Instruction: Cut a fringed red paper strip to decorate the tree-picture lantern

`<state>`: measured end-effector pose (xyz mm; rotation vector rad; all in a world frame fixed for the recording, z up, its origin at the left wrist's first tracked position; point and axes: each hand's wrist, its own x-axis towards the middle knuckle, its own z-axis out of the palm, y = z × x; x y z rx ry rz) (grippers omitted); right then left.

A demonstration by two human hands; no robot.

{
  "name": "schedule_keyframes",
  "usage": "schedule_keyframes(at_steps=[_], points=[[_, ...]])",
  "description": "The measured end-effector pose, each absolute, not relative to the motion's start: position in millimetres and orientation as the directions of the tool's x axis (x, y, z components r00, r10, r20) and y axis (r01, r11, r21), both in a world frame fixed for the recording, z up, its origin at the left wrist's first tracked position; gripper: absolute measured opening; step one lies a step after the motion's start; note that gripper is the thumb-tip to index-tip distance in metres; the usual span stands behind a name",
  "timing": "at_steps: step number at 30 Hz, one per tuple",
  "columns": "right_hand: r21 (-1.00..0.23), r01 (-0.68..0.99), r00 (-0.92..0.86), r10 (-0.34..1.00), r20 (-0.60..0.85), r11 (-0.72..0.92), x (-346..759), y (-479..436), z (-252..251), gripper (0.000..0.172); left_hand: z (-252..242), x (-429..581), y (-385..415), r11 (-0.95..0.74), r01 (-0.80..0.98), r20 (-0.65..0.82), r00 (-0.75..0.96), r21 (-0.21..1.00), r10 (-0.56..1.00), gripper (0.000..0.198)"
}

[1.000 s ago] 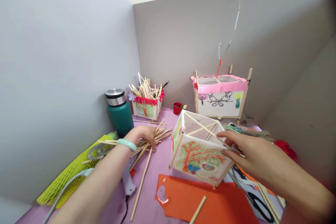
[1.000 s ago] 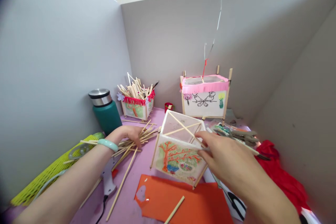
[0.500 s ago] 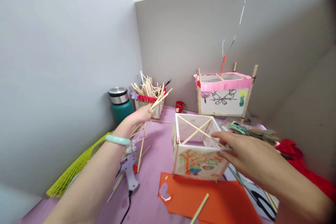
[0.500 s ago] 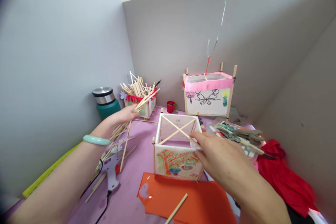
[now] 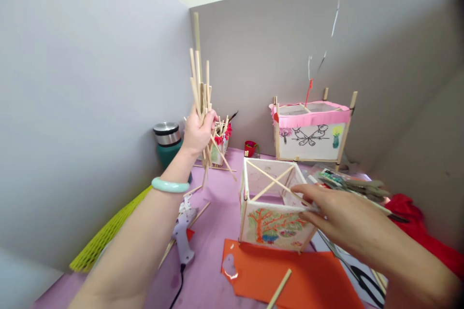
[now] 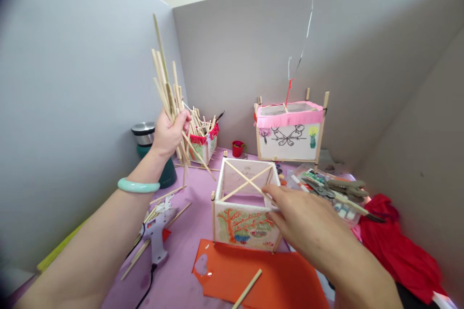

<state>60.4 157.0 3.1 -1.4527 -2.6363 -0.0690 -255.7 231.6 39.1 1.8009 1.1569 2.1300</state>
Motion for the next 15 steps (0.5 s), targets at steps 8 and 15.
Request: schedule_keyframes(at_steps=[8, 15], points=[[-0.051, 0.824, -0.55, 0.818, 0.165, 0.564, 61, 158, 3, 0.036, -27, -271, 234, -0.603, 0.274, 0.66, -0.39, 0.749, 0.643, 0.034], [-0.074, 0.825, -0.546, 0.824, 0.151, 0.56, 60, 157, 5, 0.03, -37, -274, 236, -0.545, 0.217, 0.586, -0.362, 0.81, 0.725, 0.061]])
